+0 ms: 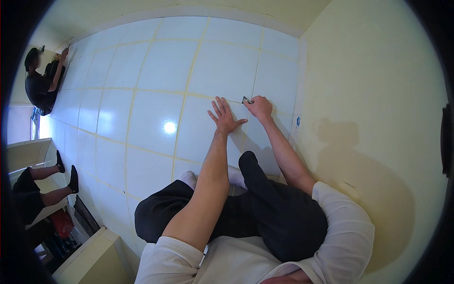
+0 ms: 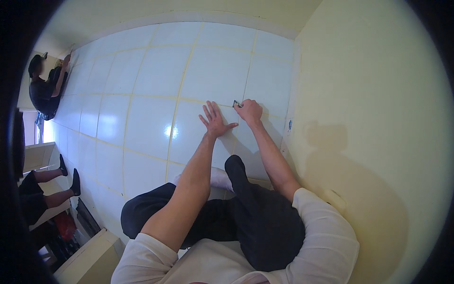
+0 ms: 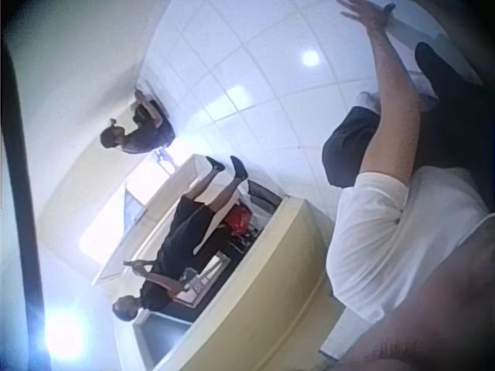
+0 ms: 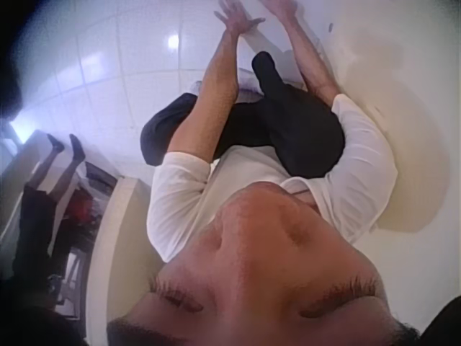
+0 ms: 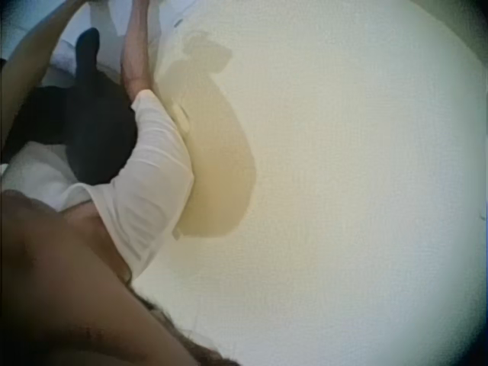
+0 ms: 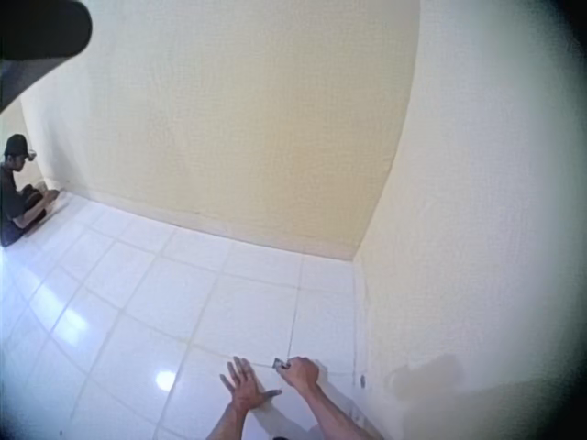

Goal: The person scrapes between the floor tiles using a small scraper blade while sweeping debris away by hand.

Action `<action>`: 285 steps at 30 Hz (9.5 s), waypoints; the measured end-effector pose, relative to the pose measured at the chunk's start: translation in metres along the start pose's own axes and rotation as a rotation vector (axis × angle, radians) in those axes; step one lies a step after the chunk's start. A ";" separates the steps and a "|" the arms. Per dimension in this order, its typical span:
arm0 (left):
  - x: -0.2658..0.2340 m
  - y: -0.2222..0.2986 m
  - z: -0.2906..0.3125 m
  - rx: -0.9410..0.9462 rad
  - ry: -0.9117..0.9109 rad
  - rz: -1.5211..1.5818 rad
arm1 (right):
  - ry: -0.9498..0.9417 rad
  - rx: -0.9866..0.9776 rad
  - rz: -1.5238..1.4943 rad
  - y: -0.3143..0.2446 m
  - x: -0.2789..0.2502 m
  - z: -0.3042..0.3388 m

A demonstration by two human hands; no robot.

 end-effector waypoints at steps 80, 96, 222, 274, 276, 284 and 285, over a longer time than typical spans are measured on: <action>0.019 0.027 0.015 0.044 -0.100 0.017 | -0.560 -0.075 -0.130 0.032 0.029 -0.018; 0.019 0.024 0.015 0.031 -0.111 0.004 | -0.183 -0.102 0.144 0.034 -0.019 -0.017; 0.019 0.032 0.018 0.053 -0.093 0.008 | -0.665 0.037 -0.439 0.056 0.034 -0.004; 0.021 0.027 0.018 0.052 -0.084 0.015 | -0.407 0.177 -0.491 0.058 0.042 0.002; 0.021 0.029 0.017 0.050 -0.094 0.019 | -0.385 0.196 -0.488 0.060 0.040 0.003; 0.020 0.028 0.017 0.053 -0.095 0.019 | -0.410 0.163 -0.463 0.064 0.039 0.001; 0.020 0.028 0.017 0.052 -0.096 0.018 | -0.407 0.167 -0.460 0.062 0.040 0.001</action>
Point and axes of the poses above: each hand's wrist, its own z-axis away from the middle knuckle, its own x-axis out of the palm, y = z × x, the point moved 7 cm from there along -z, towards the middle knuckle, and after that the axes turned 3 degrees about x, right-handed, at the moved point
